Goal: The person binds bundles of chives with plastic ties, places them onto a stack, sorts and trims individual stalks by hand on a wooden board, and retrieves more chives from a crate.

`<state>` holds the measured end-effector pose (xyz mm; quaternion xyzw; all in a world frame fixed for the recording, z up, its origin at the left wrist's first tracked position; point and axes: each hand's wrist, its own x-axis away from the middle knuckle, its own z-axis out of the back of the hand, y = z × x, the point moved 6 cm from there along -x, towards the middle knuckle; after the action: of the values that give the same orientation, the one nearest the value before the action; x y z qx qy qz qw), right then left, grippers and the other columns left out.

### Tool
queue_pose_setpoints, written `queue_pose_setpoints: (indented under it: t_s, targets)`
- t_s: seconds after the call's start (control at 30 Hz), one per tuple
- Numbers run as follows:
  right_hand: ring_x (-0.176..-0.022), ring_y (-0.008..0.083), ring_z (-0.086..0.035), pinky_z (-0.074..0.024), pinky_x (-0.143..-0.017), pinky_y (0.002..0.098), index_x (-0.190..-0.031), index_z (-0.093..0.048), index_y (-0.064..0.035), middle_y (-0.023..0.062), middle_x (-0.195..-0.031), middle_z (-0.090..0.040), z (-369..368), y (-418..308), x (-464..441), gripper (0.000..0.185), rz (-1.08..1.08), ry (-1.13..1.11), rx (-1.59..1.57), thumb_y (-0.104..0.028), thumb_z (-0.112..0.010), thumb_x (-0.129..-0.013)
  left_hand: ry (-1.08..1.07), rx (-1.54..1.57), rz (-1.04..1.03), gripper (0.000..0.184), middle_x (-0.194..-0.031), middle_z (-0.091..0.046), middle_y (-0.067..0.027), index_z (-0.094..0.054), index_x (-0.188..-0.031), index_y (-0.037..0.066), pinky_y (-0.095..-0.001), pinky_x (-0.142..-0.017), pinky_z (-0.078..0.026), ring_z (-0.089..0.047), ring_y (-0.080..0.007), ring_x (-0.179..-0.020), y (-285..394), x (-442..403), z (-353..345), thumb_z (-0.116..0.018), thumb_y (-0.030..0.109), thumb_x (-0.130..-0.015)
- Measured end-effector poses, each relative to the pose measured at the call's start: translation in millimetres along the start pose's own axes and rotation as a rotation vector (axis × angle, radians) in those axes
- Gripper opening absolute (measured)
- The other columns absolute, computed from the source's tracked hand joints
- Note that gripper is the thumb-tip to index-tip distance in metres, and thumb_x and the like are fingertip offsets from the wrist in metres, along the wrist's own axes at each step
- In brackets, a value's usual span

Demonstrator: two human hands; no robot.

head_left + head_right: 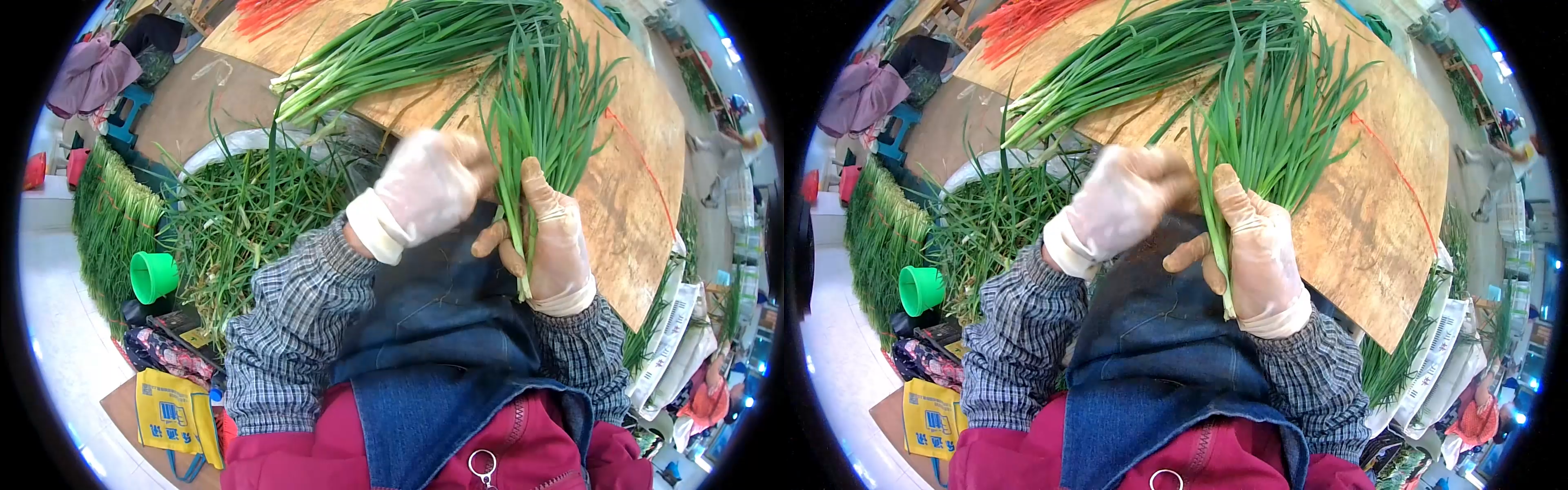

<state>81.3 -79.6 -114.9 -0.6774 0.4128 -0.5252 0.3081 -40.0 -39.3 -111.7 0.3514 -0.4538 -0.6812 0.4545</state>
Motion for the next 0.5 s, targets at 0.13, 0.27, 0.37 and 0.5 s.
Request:
queue_pose_setpoints:
  t_s: [0.13, 0.27, 0.37, 0.5]
  targets:
    - [-0.045, 0.0160, -0.058, -0.0284, -0.028, 0.0197, -0.100, -0.053, 0.0067, 0.0156, -0.077, -0.062, 12, -7, 4, 0.046, -0.003, -0.032, 0.002, -0.038, -0.047, -0.091, 0.659, -0.580, -0.335, 0.013, -0.076, -0.063, -0.0087, -0.063, -0.083, 0.000, -0.0259, -0.060, -0.047, -0.060, -0.0174, -0.069, 24, 30, 85, -0.054, -0.003, -0.075]
    - [-0.035, 0.0086, -0.043, -0.0269, -0.029, 0.0189, -0.106, -0.052, 0.0070, 0.0119, -0.072, -0.062, 26, -41, 13, 0.035, 0.222, -0.041, -0.126, -0.024, -0.046, -0.092, 1.071, -0.601, 0.215, 0.015, -0.074, -0.062, -0.0014, -0.065, -0.095, 0.004, -0.0196, -0.047, -0.033, -0.045, -0.0043, -0.056, -14, 129, 181, -0.055, 0.010, -0.086]
    - [-0.035, 0.0079, -0.039, -0.0298, -0.033, 0.0185, -0.106, -0.051, 0.0076, 0.0084, -0.065, -0.059, 27, -49, 11, 0.028, 0.205, -0.120, -0.469, -0.014, -0.046, -0.090, 0.834, -1.064, 0.123, 0.022, -0.083, -0.063, -0.0082, -0.062, -0.104, 0.004, -0.0258, -0.064, -0.046, -0.057, -0.0146, -0.072, -34, 155, 159, -0.058, 0.011, -0.084]
    - [-0.049, 0.0130, -0.054, -0.0388, -0.036, 0.0214, -0.101, -0.051, 0.0073, 0.0128, -0.072, -0.060, 24, -6, -14, 0.025, 0.069, 0.120, -0.219, -0.014, -0.047, -0.090, 0.494, -0.419, 0.330, 0.034, -0.097, -0.062, -0.0138, -0.057, -0.113, 0.004, -0.0302, -0.077, -0.048, -0.060, -0.0208, -0.087, -50, 124, 78, -0.062, 0.008, -0.080]
